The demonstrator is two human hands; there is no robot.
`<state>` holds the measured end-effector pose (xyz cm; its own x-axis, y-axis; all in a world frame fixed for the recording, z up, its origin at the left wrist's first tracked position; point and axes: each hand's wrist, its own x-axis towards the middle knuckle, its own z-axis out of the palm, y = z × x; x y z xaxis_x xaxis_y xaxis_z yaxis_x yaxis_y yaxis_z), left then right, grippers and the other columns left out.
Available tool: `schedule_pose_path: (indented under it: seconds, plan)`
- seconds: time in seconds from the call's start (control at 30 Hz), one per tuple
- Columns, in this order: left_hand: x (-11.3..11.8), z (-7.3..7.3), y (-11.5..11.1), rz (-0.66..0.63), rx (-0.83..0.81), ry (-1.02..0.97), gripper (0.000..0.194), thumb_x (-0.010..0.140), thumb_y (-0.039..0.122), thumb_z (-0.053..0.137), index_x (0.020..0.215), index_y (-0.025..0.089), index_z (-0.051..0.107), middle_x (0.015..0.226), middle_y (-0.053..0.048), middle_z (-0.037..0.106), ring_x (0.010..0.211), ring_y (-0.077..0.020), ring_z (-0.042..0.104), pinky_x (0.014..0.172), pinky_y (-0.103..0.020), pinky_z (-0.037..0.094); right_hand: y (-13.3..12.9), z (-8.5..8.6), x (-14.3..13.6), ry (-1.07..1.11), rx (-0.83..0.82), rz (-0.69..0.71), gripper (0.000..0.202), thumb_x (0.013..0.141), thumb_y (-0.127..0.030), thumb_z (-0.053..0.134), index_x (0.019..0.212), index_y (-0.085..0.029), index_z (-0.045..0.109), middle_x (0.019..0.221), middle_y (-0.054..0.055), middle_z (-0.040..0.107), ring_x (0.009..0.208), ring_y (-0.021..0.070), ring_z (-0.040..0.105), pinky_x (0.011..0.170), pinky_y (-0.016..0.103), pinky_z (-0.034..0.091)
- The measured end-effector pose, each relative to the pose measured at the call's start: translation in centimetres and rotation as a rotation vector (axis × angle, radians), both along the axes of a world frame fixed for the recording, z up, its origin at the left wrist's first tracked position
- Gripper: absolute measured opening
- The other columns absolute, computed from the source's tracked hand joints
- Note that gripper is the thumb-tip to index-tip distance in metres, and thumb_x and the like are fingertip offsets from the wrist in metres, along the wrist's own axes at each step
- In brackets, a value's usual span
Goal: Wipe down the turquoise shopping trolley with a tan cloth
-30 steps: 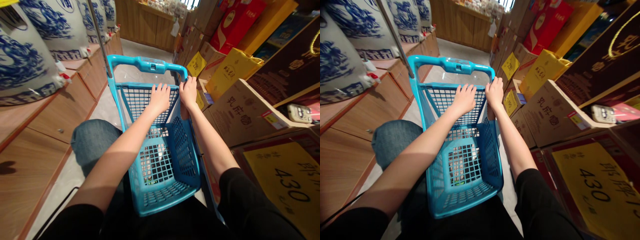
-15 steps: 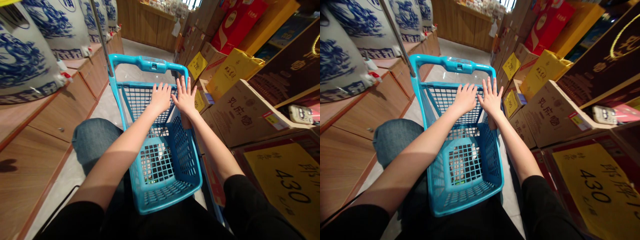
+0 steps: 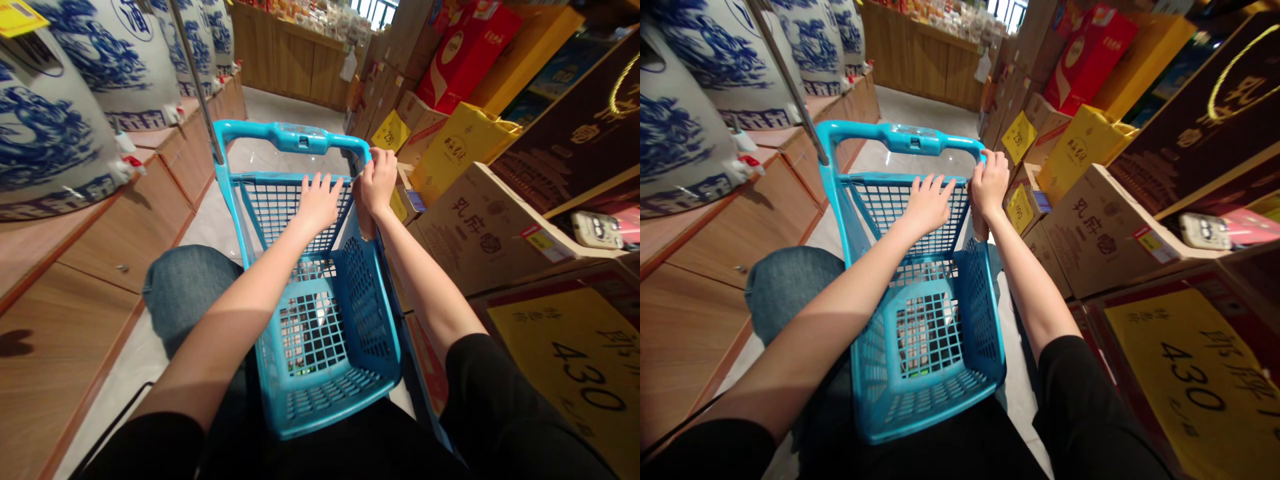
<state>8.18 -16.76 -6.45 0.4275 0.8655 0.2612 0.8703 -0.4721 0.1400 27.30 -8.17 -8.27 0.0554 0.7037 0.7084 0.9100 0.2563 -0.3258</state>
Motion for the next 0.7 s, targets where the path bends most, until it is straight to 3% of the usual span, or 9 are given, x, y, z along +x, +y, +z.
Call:
schedule_pose_path:
  seconds: [0.1, 0.2, 0.33, 0.5, 0.7]
  plan:
    - [0.0, -0.4, 0.3, -0.046, -0.019, 0.045, 0.075, 0.099, 0.024, 0.059, 0.171, 0.032, 0.038, 0.18, -0.015, 0.029, 0.167, -0.0457, 0.023, 0.131, -0.073, 0.017, -0.1, -0.4, 0.2, 0.131, -0.054, -0.003, 0.048, 0.11, -0.038, 0.024, 0.132, -0.019, 0.062, 0.117, 0.015, 0.075, 0.115, 0.0312, 0.07, 0.108, 0.055, 0.054]
    - [-0.1, -0.7, 0.5, -0.063, -0.032, 0.063, 0.076, 0.097, 0.023, 0.062, 0.169, 0.037, 0.04, 0.183, -0.012, 0.023, 0.168, -0.0468, 0.017, 0.13, -0.076, 0.014, -0.5, -0.3, 0.0, 0.126, -0.121, -0.026, 0.047, 0.109, -0.033, 0.024, 0.131, -0.019, 0.063, 0.113, 0.015, 0.075, 0.11, 0.0307, 0.07, 0.105, 0.052, 0.055]
    - [-0.2, -0.8, 0.5, -0.059, -0.032, 0.025, 0.071, 0.098, 0.023, 0.059, 0.167, 0.034, 0.046, 0.182, -0.013, 0.025, 0.168, -0.0446, 0.019, 0.132, -0.072, 0.014, -2.5, -1.0, 0.2, 0.022, -0.187, -0.066, 0.051, 0.103, -0.024, 0.026, 0.139, -0.017, 0.061, 0.133, 0.018, 0.069, 0.132, 0.0328, 0.061, 0.119, 0.054, 0.047]
    - [-0.2, -0.9, 0.4, -0.064, -0.032, -0.006, 0.071, 0.096, 0.023, 0.058, 0.166, 0.031, 0.047, 0.182, -0.011, 0.025, 0.168, -0.0442, 0.019, 0.133, -0.072, 0.012, -5.3, -3.2, 1.2, 0.045, -0.185, 0.033, 0.065, 0.096, -0.019, 0.029, 0.158, -0.016, 0.047, 0.161, 0.019, 0.053, 0.155, 0.0311, 0.046, 0.132, 0.059, 0.034]
    - [0.0, -0.8, 0.5, -0.047, -0.051, -0.002, 0.069, 0.096, 0.024, 0.06, 0.165, 0.027, 0.05, 0.182, -0.014, 0.023, 0.169, -0.0432, 0.016, 0.134, -0.069, 0.01, -4.3, -3.5, 1.3, 0.013, -0.308, 0.059, 0.07, 0.105, -0.03, 0.021, 0.172, -0.011, 0.025, 0.18, 0.017, 0.03, 0.17, 0.0276, 0.023, 0.137, 0.056, 0.025]
